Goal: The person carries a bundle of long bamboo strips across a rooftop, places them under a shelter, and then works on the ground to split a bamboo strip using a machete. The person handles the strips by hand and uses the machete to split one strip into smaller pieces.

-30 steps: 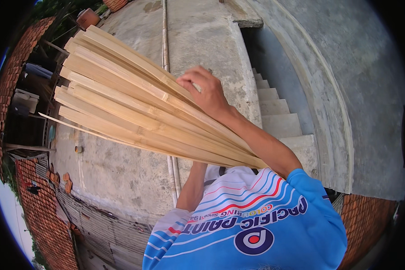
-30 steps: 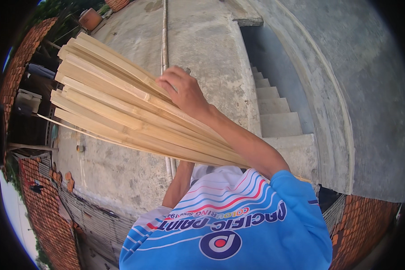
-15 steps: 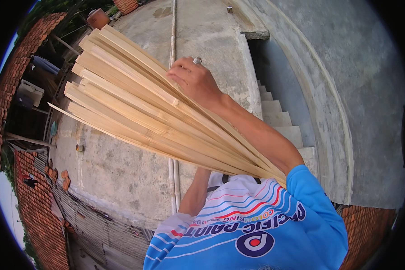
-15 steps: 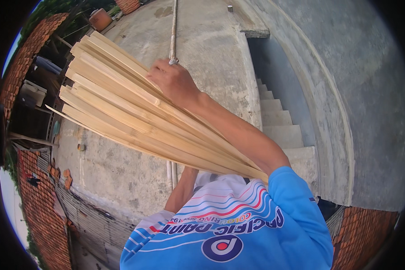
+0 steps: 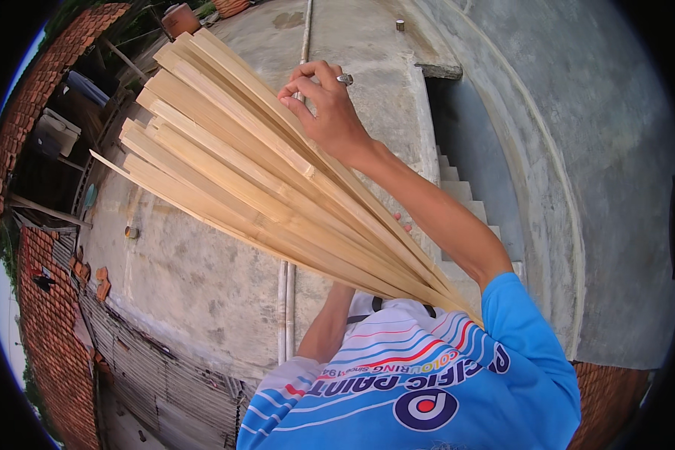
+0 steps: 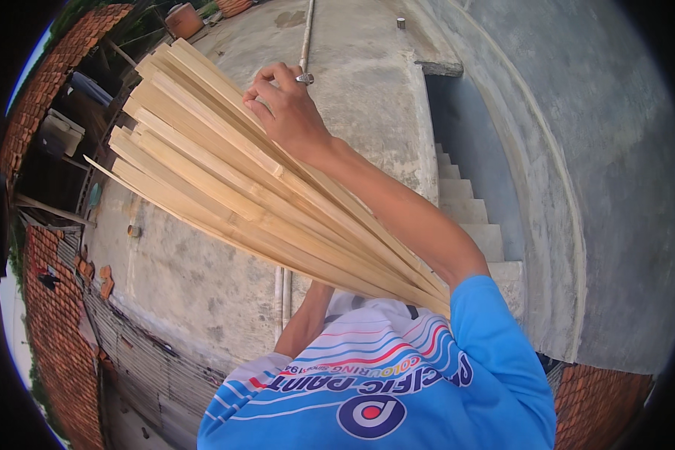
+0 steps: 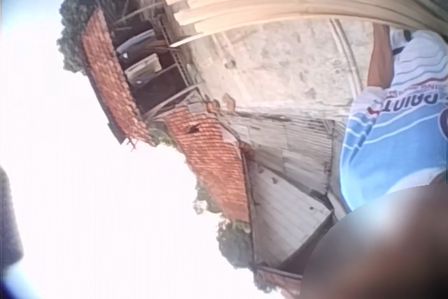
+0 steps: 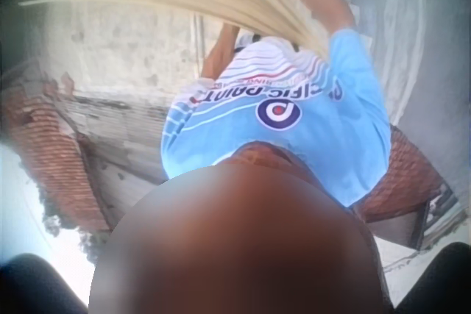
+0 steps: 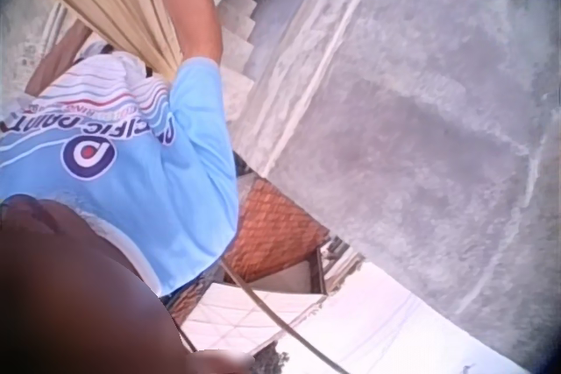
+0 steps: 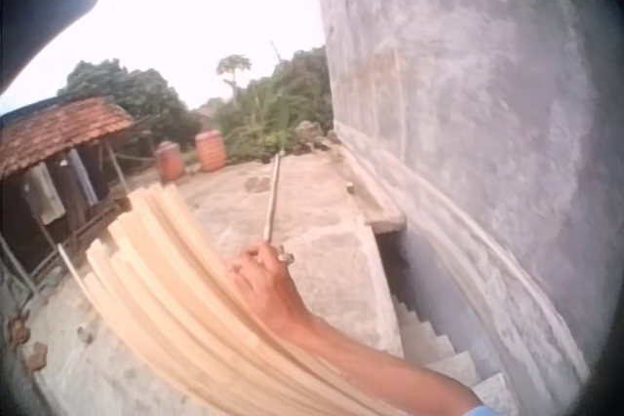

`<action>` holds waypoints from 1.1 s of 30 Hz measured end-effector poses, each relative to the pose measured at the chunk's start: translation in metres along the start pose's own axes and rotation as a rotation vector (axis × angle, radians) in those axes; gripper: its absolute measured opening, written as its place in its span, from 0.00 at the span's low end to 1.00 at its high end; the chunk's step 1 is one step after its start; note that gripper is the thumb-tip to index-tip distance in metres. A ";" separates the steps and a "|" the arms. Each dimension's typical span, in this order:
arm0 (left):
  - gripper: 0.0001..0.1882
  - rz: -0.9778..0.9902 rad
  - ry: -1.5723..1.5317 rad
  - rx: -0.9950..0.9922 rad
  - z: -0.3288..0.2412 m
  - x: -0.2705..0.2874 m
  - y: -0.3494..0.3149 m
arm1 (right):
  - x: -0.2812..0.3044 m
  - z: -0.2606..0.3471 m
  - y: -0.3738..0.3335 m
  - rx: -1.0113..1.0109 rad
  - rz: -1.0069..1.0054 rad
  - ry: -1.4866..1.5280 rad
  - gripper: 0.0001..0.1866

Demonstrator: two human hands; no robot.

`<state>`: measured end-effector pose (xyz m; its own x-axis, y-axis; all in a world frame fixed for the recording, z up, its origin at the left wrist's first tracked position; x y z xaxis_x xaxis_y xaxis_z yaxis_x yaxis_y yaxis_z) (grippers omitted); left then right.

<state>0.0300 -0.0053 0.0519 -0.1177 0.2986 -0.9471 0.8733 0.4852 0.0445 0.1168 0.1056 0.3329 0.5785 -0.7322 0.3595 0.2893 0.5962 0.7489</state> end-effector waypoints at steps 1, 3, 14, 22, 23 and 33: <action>0.42 0.002 -0.002 -0.001 0.000 0.000 0.001 | 0.002 0.004 -0.004 -0.017 0.054 0.020 0.06; 0.42 0.005 -0.004 -0.007 -0.001 0.000 0.002 | -0.001 0.013 -0.013 -0.097 0.208 0.025 0.07; 0.42 0.010 -0.003 -0.011 -0.003 0.001 -0.003 | 0.004 -0.002 -0.060 -0.135 0.276 0.085 0.11; 0.41 0.007 0.001 -0.020 -0.006 0.004 -0.010 | -0.004 0.002 -0.107 0.118 0.411 -0.276 0.16; 0.41 0.008 -0.001 -0.022 -0.006 0.003 -0.009 | -0.005 0.002 -0.108 0.122 0.406 -0.268 0.14; 0.41 0.015 0.006 -0.028 -0.007 0.004 -0.008 | -0.008 0.002 -0.112 0.242 0.317 -0.218 0.05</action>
<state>0.0191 -0.0021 0.0498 -0.1079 0.3112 -0.9442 0.8614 0.5034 0.0675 0.0785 0.0442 0.2472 0.4285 -0.5937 0.6812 -0.0774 0.7270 0.6823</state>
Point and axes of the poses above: each hand's wrist, its own y-axis towards the middle knuckle, its own x-axis out of the back of the hand, z = x × y, the point moved 6 cm from there along y, towards the middle knuckle, and after that the axes turned 10 degrees about -x, right-handed, at the moved point
